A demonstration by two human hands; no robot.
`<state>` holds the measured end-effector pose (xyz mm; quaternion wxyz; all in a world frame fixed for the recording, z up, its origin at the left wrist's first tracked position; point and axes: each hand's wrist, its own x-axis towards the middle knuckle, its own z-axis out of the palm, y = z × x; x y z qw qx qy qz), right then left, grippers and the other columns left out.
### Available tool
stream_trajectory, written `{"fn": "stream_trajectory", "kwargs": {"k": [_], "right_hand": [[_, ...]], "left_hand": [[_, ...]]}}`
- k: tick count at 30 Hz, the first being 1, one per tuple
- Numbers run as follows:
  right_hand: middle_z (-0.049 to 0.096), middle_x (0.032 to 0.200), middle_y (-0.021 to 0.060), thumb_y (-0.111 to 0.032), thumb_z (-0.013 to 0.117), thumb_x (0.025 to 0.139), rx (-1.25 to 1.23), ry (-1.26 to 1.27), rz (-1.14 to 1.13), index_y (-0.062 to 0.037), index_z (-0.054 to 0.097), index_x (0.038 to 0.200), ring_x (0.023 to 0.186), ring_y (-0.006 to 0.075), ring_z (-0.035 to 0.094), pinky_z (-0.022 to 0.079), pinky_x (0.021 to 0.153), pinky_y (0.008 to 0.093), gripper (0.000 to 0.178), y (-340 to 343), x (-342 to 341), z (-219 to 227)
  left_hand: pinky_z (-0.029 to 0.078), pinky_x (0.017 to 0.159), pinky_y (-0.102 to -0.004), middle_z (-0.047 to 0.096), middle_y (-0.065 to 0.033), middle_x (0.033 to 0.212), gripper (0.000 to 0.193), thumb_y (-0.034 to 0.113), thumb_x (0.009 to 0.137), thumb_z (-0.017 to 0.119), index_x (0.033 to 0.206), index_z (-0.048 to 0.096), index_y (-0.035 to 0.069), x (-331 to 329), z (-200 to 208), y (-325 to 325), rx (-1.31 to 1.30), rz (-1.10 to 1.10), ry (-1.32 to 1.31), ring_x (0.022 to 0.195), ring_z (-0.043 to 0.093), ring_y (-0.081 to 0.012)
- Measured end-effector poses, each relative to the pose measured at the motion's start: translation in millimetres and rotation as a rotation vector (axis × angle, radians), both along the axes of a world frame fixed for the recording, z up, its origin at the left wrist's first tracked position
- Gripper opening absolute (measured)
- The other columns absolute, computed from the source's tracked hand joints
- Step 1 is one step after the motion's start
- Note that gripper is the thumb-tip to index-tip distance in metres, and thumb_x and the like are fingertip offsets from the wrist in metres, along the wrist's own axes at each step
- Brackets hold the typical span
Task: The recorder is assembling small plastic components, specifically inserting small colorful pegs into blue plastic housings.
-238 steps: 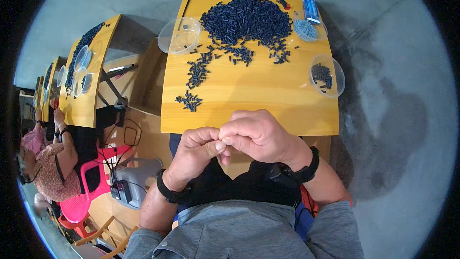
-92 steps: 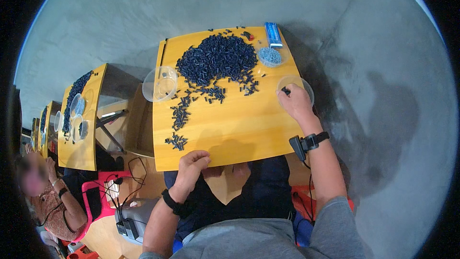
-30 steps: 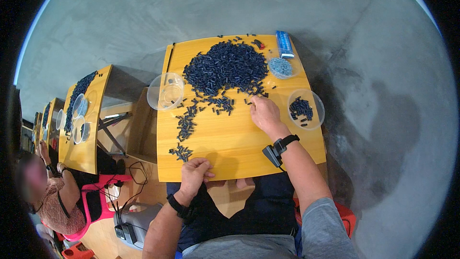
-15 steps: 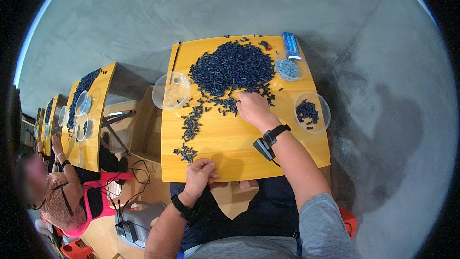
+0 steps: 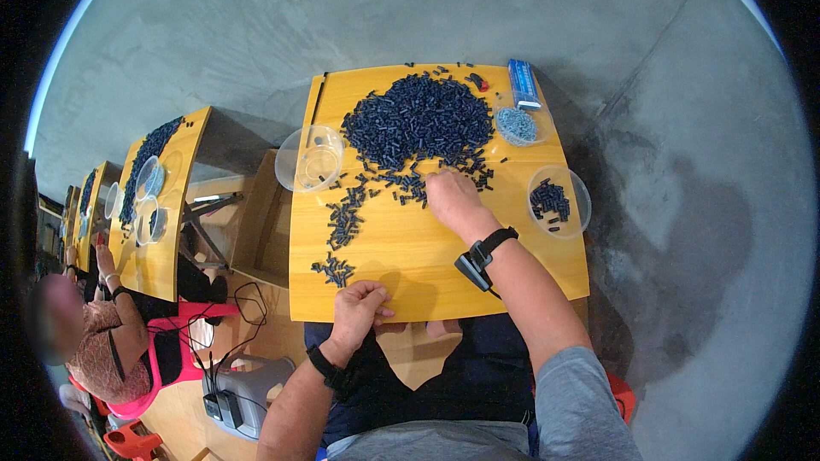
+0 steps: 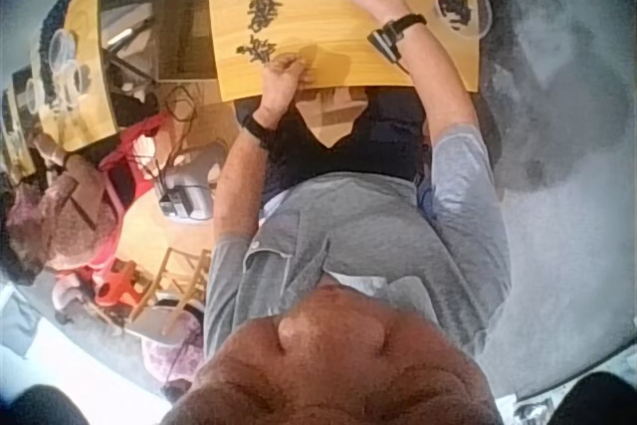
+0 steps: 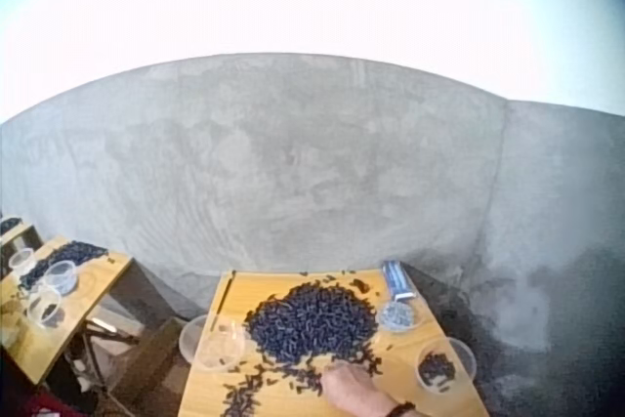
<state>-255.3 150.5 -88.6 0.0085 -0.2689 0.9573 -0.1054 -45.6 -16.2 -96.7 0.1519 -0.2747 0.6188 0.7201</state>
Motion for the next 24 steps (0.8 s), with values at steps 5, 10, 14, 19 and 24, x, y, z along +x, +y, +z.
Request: {"fn": "stream_trajectory", "kwargs": {"k": [5, 10, 14, 19, 24], "right_hand": [[0.061, 0.086, 0.0242, 0.001, 0.051, 0.079, -0.013, -0.008, 0.003, 0.0050, 0.063, 0.085, 0.082, 0.0395, 0.063, 0.051, 0.073, 0.0468, 0.014, -0.7, 8.8, 1.6], [0.060, 0.087, 0.0255, 0.003, 0.050, 0.078, -0.020, -0.019, 0.027, 0.0062, 0.061, 0.084, 0.081, 0.0398, 0.063, 0.051, 0.074, 0.0469, 0.013, 4.6, 18.1, 5.0], [0.060, 0.088, 0.0270, 0.003, 0.051, 0.076, -0.070, -0.019, 0.023, 0.0075, 0.060, 0.086, 0.081, 0.0408, 0.062, 0.051, 0.074, 0.0462, 0.015, 12.2, 31.0, 6.1], [0.061, 0.086, 0.0252, 0.001, 0.054, 0.075, -0.092, -0.032, 0.023, 0.0049, 0.058, 0.092, 0.079, 0.0400, 0.062, 0.051, 0.071, 0.0457, 0.018, 17.7, 53.7, 3.9], [0.060, 0.077, 0.0142, 0.002, 0.060, 0.074, -0.691, -0.345, 0.001, -0.0006, 0.054, 0.093, 0.068, 0.0257, 0.061, 0.049, 0.062, 0.0342, 0.020, 16.9, 97.4, 12.5]], "left_hand": [[0.049, 0.045, -0.0250, 0.062, -0.0056, 0.078, 0.017, 0.014, 0.089, 0.057, 0.097, 0.062, -0.001, 1.0, -1.7, -0.5, 0.007, 0.008, 0.002, 0.064, 0.064, -0.0127], [0.049, 0.044, -0.0255, 0.062, -0.0058, 0.076, 0.018, 0.014, 0.088, 0.058, 0.098, 0.062, -0.001, 0.6, -1.7, -0.1, -0.004, 0.004, -0.003, 0.064, 0.064, -0.0130], [0.048, 0.043, -0.0260, 0.062, -0.0066, 0.076, 0.018, 0.014, 0.088, 0.058, 0.098, 0.062, 0.000, 2.4, -4.8, -1.1, -0.004, -0.010, 0.002, 0.063, 0.064, -0.0133], [0.049, 0.048, -0.0237, 0.064, -0.0072, 0.082, 0.022, 0.014, 0.089, 0.058, 0.104, 0.060, -0.002, 5.6, -7.1, -2.7, -0.025, -0.013, 0.049, 0.062, 0.064, -0.0138], [0.050, 0.058, -0.0237, 0.065, -0.0077, 0.092, 0.027, 0.016, 0.091, 0.058, 0.112, 0.057, -0.001, 5.5, 3.9, -0.7, 0.067, 0.016, 0.058, 0.069, 0.064, -0.0142]]}}
